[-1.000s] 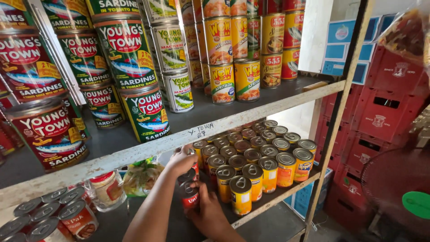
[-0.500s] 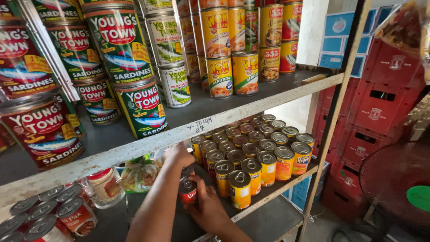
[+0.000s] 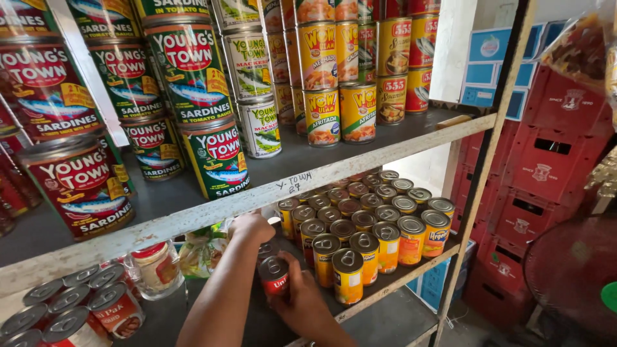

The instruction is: Organizing and stacking various brands of canned goods on metal shelves in a store.

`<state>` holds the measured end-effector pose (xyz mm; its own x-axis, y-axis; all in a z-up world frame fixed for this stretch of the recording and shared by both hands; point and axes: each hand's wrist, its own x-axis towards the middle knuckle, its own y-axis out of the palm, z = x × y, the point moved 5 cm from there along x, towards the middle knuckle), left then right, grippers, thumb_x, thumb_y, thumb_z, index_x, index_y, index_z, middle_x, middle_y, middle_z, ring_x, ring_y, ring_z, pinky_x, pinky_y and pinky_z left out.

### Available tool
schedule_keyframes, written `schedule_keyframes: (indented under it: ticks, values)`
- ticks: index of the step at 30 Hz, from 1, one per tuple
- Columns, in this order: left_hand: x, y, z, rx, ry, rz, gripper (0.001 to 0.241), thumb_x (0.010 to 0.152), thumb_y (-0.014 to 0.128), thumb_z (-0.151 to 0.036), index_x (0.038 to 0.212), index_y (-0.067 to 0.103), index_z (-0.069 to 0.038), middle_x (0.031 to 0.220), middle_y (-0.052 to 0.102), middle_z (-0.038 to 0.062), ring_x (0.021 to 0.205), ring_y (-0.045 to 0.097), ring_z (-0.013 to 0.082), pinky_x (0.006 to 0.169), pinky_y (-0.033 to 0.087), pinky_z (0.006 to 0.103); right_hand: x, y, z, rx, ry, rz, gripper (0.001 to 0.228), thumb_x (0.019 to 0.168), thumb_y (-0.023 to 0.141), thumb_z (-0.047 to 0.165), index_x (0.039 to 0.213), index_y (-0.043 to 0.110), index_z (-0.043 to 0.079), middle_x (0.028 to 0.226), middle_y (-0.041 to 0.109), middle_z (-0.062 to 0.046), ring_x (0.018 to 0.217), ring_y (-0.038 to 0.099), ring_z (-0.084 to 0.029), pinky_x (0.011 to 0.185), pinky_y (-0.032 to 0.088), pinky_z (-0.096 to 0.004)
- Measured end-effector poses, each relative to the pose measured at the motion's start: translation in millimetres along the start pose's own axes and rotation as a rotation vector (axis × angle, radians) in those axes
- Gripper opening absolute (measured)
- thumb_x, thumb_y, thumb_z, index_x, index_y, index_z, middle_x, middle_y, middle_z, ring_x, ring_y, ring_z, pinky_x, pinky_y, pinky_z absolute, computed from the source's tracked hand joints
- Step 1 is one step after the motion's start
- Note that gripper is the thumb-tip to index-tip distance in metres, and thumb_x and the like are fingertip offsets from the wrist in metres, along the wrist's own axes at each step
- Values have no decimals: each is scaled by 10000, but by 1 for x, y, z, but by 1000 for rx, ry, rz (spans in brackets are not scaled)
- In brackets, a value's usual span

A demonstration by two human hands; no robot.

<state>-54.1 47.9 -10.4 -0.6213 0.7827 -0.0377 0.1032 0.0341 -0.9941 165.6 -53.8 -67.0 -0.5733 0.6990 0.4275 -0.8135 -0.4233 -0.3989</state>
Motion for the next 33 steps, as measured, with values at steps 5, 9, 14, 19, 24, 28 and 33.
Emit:
schedule_keyframes:
  ticks: [5, 9, 14, 19, 24, 28, 33]
  values:
    - [-23, -5, 3, -180, 35, -84, 868, 814, 699, -404, 1577, 346, -186, 1472, 583, 119, 1362, 563, 311, 1097, 476, 420, 3, -3, -7, 24, -118, -95, 1054, 755, 834, 187, 1597, 204, 121, 1198, 661, -226, 1119, 654, -378, 946, 528, -447]
    - [-64, -18, 17, -321, 52, -355, 716, 861, 724, -576, 1364, 541, -100, 1408, 545, 206, 1287, 548, 392, 1035, 469, 484, 7, 1, -13, 53, -129, -69, 1020, 786, 843, 262, 1584, 231, 89, 1227, 717, -195, 1115, 718, -344, 944, 564, -424]
    - [-130, 12, 45, -562, 185, -721, 460, 880, 700, -361, 1257, 611, -112, 1386, 580, 196, 1213, 608, 398, 982, 498, 479, 9, 6, -23, 98, -153, -24, 1006, 743, 851, 226, 1559, 282, 73, 1245, 718, -170, 1133, 723, -316, 953, 563, -398]
    - [-68, 123, 60, -1536, 328, -289, 377, 953, 631, -237, 1251, 623, -7, 1199, 717, 177, 1104, 673, 282, 969, 534, 393, 5, 8, -18, 157, -203, -19, 847, 787, 813, 188, 1524, 405, 99, 1266, 729, -151, 1165, 735, -273, 958, 573, -375]
    - [-59, 149, 63, -1370, 313, -422, 331, 971, 534, -186, 1227, 659, -17, 1178, 733, 144, 1097, 677, 237, 972, 508, 346, -1, -4, 9, 19, -50, -41, 877, 727, 821, 251, 1500, 421, 141, 1098, 767, -158, 1028, 751, -329, 850, 597, -416]
    - [-99, 115, 55, -1280, 244, -409, 382, 900, 494, -151, 1232, 665, -73, 1189, 739, 137, 1129, 692, 273, 968, 510, 364, -2, -6, 8, -87, -3, -65, 911, 709, 844, 301, 1490, 406, 131, 1075, 759, -166, 989, 738, -361, 825, 588, -449]
    - [-84, 91, 67, -795, 181, -784, 387, 798, 663, -87, 1184, 638, -69, 1255, 657, 199, 1224, 614, 407, 1076, 471, 442, -2, -7, 8, -88, -36, -101, 947, 672, 845, 264, 1502, 416, 111, 1104, 768, -159, 1029, 745, -339, 886, 588, -426]
